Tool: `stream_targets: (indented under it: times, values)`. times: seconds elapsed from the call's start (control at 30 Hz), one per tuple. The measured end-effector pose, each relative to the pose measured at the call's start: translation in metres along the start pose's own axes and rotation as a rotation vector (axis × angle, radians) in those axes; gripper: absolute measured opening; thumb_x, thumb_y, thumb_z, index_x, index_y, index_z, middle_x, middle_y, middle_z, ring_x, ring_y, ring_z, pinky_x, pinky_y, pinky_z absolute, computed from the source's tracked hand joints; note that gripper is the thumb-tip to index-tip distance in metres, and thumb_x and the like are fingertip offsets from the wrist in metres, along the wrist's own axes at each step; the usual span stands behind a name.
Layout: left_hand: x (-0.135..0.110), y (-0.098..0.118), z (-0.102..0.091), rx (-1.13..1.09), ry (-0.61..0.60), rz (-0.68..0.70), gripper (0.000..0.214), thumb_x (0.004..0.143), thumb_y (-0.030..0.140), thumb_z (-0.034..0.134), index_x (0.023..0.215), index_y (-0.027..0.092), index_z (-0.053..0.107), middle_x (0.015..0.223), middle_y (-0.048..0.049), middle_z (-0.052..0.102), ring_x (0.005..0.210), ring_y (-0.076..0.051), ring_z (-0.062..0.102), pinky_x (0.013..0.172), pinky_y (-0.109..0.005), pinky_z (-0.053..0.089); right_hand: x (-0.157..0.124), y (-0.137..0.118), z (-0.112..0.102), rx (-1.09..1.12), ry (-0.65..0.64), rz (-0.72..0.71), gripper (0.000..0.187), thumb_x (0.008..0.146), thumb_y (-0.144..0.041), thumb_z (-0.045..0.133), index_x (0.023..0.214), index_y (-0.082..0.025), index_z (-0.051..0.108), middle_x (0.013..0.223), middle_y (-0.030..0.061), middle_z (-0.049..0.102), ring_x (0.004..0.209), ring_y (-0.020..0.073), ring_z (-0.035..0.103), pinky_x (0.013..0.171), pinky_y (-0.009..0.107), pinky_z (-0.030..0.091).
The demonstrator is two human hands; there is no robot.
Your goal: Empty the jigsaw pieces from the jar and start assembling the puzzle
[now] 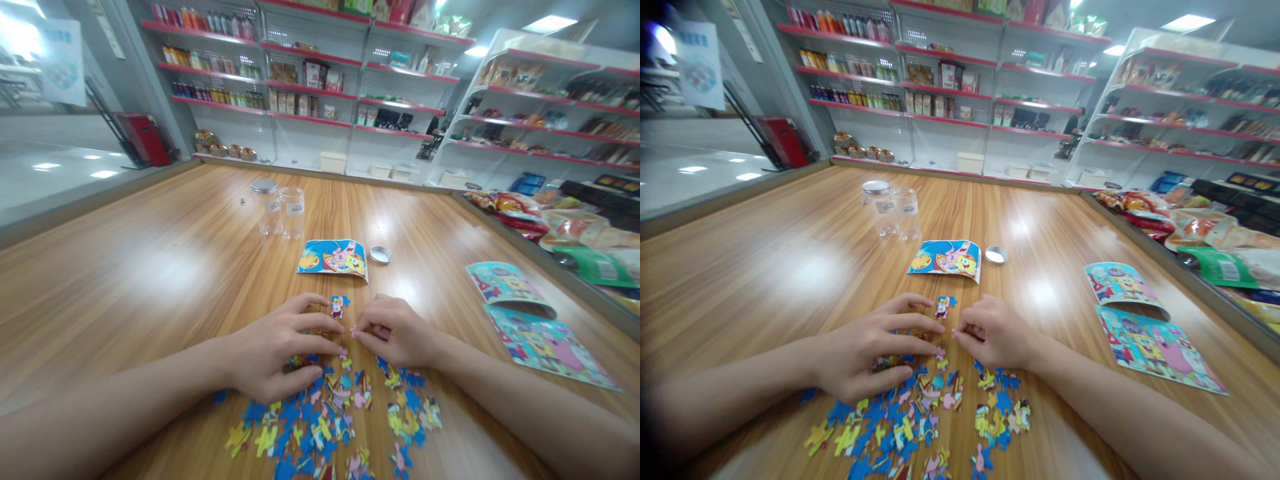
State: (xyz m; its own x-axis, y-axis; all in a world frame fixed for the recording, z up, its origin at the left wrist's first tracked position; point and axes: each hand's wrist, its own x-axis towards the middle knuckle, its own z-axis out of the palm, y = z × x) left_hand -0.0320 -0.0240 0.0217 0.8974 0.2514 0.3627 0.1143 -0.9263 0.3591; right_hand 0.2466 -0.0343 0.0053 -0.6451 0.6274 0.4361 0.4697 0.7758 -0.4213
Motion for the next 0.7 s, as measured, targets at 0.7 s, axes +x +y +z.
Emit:
stream_targets:
  times: [0.7]
  values:
    - [-0.003, -0.002, 0.006, 0.095, 0.009, -0.159, 0.047, 0.09, 0.034, 0.064, 0.135, 0.02, 0.059, 0.148, -0.0132, 0.051, 0.138, -0.036, 0.04, 0.115, -0.06, 0.04, -0.004, -0.017, -0.005, 0.269, -0.388, -0.267, 0.019, 0.082, -0.028, 0.066, 0.098, -0.019, 0.07, 0.075, 0.0025, 0.068, 0.075, 0.019, 0.053, 0.078, 0.037, 0.035]
